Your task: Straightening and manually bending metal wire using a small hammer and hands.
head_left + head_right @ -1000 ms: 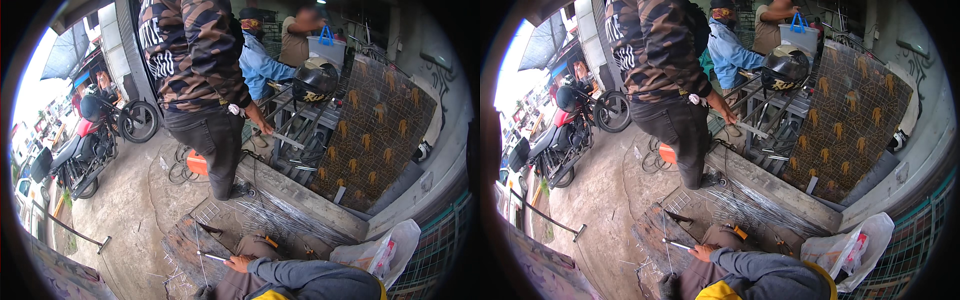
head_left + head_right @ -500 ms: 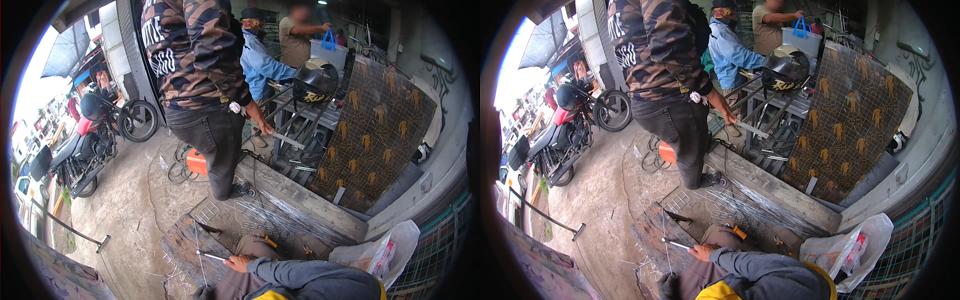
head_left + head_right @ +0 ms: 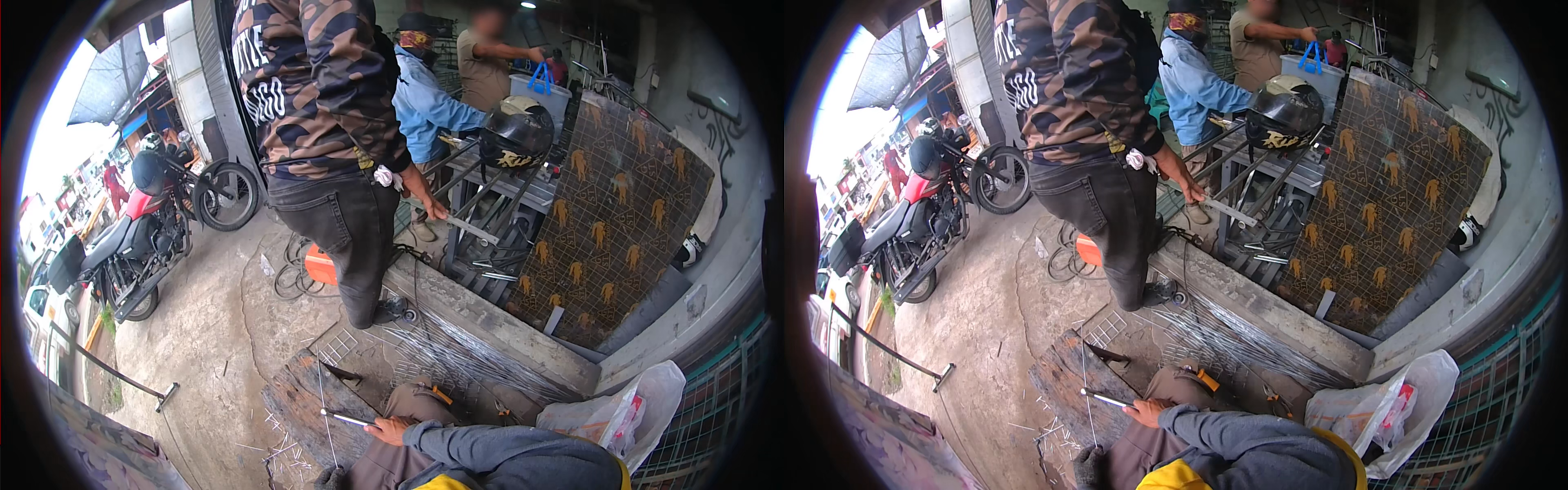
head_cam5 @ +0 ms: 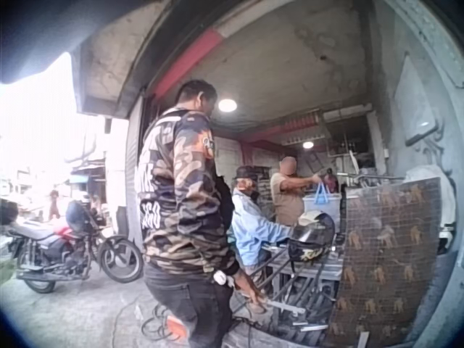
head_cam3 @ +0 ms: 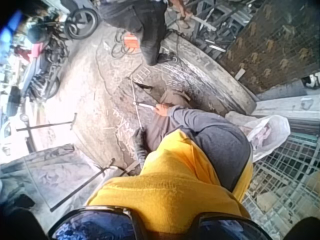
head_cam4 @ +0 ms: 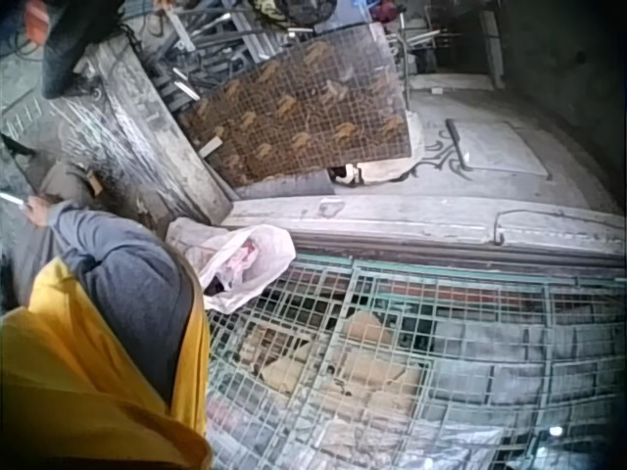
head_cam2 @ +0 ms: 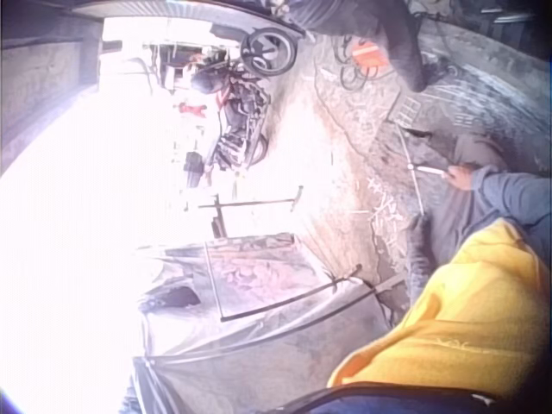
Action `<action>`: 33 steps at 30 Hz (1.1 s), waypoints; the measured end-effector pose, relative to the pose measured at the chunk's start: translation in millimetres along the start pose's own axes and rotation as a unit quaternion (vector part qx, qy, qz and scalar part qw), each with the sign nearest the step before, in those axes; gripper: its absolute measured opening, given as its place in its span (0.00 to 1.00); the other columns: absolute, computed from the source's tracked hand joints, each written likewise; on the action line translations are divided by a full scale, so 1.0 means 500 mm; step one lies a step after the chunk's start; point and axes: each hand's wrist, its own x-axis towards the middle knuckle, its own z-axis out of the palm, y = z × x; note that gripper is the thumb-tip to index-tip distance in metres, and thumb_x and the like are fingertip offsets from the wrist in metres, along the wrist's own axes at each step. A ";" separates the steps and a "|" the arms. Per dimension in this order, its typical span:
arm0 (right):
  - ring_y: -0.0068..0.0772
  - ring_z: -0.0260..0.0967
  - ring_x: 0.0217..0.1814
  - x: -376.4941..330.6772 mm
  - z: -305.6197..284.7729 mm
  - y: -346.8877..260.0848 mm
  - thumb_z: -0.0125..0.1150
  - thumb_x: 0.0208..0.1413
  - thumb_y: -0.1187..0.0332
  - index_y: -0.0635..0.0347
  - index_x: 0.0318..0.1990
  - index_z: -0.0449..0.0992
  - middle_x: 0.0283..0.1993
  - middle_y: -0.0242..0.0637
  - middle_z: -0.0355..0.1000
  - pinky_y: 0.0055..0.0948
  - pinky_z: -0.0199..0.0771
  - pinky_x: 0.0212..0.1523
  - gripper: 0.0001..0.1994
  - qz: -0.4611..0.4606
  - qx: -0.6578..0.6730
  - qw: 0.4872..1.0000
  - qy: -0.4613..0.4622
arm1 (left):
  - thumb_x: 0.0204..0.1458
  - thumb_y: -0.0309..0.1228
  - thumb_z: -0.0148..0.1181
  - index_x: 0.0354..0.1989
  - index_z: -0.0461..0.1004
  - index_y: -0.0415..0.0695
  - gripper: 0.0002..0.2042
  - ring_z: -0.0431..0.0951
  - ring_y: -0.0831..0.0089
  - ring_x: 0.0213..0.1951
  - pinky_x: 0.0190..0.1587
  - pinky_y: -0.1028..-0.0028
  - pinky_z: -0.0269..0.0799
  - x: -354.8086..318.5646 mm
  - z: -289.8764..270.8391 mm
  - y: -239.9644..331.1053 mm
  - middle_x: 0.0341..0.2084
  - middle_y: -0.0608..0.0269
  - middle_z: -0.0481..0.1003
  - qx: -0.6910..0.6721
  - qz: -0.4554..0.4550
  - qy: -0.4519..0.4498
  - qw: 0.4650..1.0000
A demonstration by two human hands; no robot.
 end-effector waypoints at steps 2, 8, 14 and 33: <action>0.67 0.73 0.31 -0.001 0.000 0.002 0.44 0.63 0.38 0.62 0.33 0.70 0.26 0.60 0.73 0.58 0.70 0.33 0.30 0.000 -0.001 1.000 0.000 | 0.56 0.32 0.61 0.39 0.79 0.41 0.08 0.68 0.80 0.25 0.28 0.78 0.64 -0.001 0.001 -0.001 0.24 0.70 0.73 -0.002 -0.001 0.001 1.000; 0.66 0.74 0.34 -0.004 -0.016 -0.016 0.41 0.63 0.36 0.62 0.34 0.70 0.28 0.60 0.74 0.58 0.70 0.35 0.32 0.017 -0.009 0.999 -0.026 | 0.56 0.32 0.61 0.39 0.79 0.41 0.08 0.68 0.80 0.25 0.28 0.78 0.64 -0.002 0.000 -0.003 0.24 0.71 0.73 -0.008 0.000 0.007 1.000; 0.66 0.74 0.37 -0.002 -0.015 -0.012 0.42 0.62 0.37 0.60 0.35 0.72 0.31 0.61 0.75 0.57 0.72 0.37 0.31 0.023 -0.011 0.999 -0.031 | 0.56 0.32 0.61 0.39 0.79 0.41 0.08 0.68 0.80 0.25 0.28 0.78 0.63 -0.001 0.002 -0.002 0.24 0.71 0.72 -0.013 0.001 0.010 1.000; 0.66 0.72 0.32 -0.004 -0.005 -0.014 0.44 0.63 0.38 0.63 0.31 0.70 0.27 0.60 0.72 0.56 0.70 0.33 0.31 -0.024 0.012 0.999 0.022 | 0.56 0.33 0.61 0.39 0.79 0.42 0.08 0.67 0.81 0.24 0.27 0.78 0.62 -0.006 -0.006 -0.005 0.23 0.72 0.72 -0.024 -0.001 0.026 0.999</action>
